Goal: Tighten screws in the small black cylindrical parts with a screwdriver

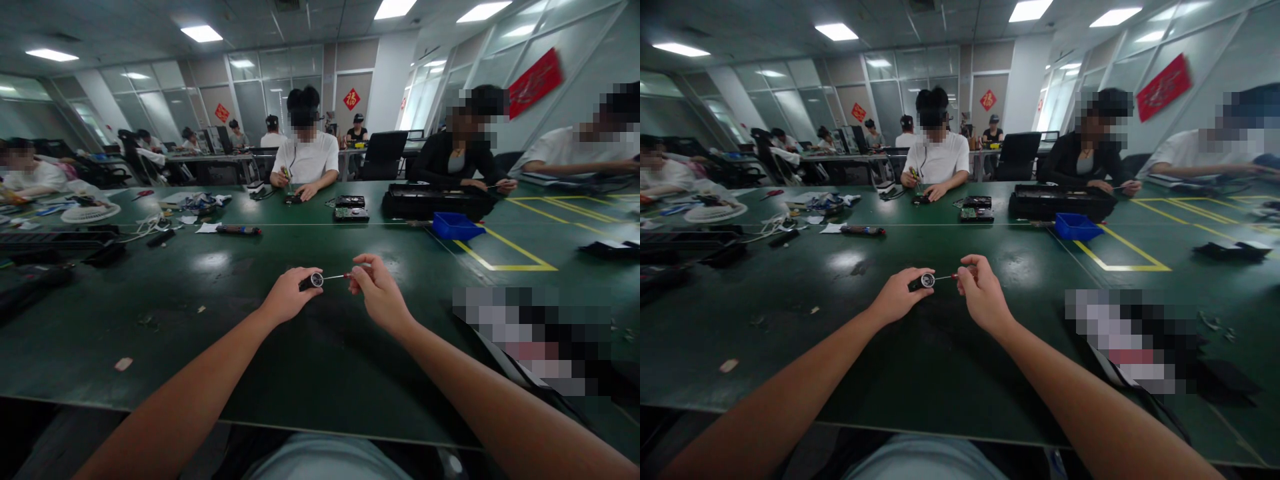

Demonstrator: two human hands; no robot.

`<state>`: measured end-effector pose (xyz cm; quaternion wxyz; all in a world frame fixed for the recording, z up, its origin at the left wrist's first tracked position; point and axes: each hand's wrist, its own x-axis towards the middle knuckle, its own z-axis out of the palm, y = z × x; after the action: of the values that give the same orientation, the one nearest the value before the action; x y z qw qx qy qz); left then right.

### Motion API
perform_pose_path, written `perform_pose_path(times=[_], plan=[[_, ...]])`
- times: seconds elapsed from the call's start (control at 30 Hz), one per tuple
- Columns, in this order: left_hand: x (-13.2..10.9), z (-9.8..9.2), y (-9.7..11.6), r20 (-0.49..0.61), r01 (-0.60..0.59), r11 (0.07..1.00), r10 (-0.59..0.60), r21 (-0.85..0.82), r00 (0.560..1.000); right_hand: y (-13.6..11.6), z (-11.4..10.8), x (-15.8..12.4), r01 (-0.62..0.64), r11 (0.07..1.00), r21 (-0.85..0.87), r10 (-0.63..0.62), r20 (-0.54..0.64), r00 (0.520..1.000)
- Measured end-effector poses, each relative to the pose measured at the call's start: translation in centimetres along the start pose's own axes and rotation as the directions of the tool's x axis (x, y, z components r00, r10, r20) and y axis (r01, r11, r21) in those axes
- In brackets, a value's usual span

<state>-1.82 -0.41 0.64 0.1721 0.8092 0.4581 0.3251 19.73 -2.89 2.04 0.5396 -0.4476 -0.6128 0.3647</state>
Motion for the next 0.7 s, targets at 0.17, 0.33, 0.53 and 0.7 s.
perform_pose_path(times=[0.17,0.33,0.53,0.7], plan=[[0.03,0.06,0.19,0.006,-0.033,0.999,0.033,0.013,0.999,0.32,0.32,0.54,-0.151,0.952,0.266,0.167,-0.041,0.985],[0.19,0.22,-0.16,-0.044,-0.084,0.995,0.082,-0.055,0.996,0.39,0.36,0.91,-0.290,0.837,0.464,0.340,-0.025,0.940],[0.42,0.28,-0.26,0.018,-0.116,0.993,0.117,-0.012,0.993,0.57,0.26,0.95,-0.341,0.757,0.558,0.397,0.022,0.917],[0.28,0.03,-0.01,-0.008,-0.062,0.998,0.062,0.010,0.998,0.98,-0.03,0.93,-0.104,0.957,0.271,0.143,-0.129,0.981]])
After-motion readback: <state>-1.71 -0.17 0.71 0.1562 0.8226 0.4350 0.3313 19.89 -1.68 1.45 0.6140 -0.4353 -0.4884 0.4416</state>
